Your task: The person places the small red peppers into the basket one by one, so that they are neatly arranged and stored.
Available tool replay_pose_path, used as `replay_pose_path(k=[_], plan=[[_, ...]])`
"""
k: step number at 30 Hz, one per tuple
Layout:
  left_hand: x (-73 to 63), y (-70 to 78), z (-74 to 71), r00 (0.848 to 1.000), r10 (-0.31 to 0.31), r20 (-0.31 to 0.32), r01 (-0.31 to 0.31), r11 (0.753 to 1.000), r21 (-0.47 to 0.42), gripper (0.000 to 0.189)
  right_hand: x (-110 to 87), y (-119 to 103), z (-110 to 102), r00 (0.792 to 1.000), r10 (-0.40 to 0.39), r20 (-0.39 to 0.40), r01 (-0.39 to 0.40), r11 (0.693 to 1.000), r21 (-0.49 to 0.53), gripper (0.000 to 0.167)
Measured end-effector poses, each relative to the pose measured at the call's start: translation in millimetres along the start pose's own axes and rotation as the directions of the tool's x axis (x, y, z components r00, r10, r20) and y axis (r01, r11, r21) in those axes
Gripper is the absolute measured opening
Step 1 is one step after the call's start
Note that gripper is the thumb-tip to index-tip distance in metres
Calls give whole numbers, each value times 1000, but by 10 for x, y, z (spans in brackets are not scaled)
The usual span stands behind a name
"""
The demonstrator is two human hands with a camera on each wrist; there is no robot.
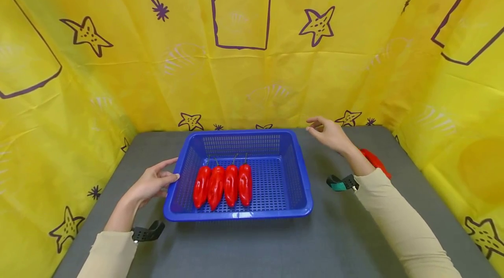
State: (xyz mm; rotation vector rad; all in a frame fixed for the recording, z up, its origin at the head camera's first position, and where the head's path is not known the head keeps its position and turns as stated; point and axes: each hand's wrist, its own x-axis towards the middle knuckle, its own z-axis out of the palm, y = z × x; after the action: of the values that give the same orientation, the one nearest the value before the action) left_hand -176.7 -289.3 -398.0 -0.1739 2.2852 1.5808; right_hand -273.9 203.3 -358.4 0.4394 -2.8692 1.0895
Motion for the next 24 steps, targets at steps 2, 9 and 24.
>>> replay_pose_path(k=[2, 9, 24], plan=[[-1, -4, -6, 1000, 4, 4, -4, 1000, 2, 71, -46, 75, -44, 1000, 18, -10, -18, 1000, -6, 40], [3, -5, -13, 1000, 5, -3, -5, 1000, 7, 72, -157, 305, -184, 996, 85, -39, -85, 996, 14, 46], [-12, 10, -4, 1000, -1, -4, 1, 1000, 7, 72, -280, 905, -292, 982, 184, -45, -185, 983, 3, 56]])
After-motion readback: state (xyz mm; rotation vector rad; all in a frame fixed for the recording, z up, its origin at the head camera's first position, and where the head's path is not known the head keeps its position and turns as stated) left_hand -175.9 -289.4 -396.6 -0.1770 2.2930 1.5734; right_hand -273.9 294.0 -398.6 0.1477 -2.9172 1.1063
